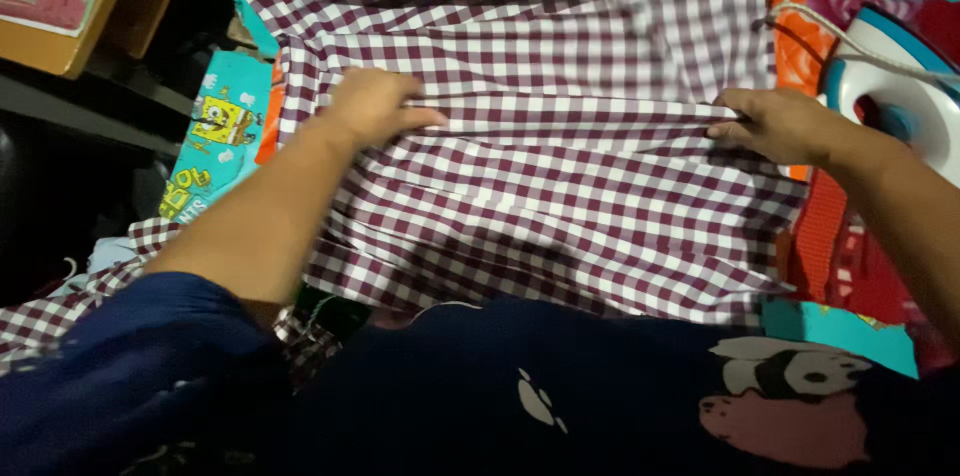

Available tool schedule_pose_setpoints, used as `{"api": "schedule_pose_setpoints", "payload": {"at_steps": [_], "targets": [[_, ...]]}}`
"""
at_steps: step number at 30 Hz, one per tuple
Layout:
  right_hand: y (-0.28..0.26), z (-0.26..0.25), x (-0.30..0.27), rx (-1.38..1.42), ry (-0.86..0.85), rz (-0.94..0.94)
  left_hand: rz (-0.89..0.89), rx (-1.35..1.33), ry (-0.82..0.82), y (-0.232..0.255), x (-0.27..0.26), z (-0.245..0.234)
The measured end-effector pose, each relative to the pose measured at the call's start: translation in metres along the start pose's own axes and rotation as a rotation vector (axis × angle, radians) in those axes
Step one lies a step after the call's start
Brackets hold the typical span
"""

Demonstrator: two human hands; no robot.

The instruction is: The person irons a maroon and white checkered shirt laid on a table. They repeatedly smooth the fabric with their hands and pass a blue and white iron over different sections, adjusting the shirt between passes.

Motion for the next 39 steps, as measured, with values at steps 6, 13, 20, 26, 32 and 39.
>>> {"api": "schedule_pose_setpoints", "payload": {"at_steps": [6, 13, 20, 26, 32, 39], "targets": [[0.010, 0.002, 0.000, -0.007, -0.008, -0.041, -0.130, 0.012, 0.085, -0.067, -0.035, -0.021], [0.071, 0.026, 0.039, 0.244, -0.083, 0.093, -0.143, 0.042, 0.134, -0.084, -0.039, -0.020], [0.046, -0.027, 0.041, 0.163, 0.159, 0.175, -0.154, 0.003, 0.341, -0.063, -0.041, -0.031], [0.030, -0.051, 0.064, -0.016, 0.624, -0.086, 0.218, -0.077, 0.534, 0.004, 0.018, -0.043], [0.086, -0.021, 0.064, 0.434, 0.563, 0.237, 0.111, -0.088, 0.277, 0.005, 0.038, -0.032], [0.066, -0.026, 0.040, 0.754, 0.507, 0.099, -0.013, -0.222, 0.160, 0.006, 0.022, -0.036]]}}
Point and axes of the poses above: each hand's wrist, its own x-axis towards the middle knuckle, its own z-axis out of the palm, y = z × x, the point moved 9 cm from there along x, towards the middle knuckle, and after that the axes turned 6 degrees about y, right-handed, at the moved point
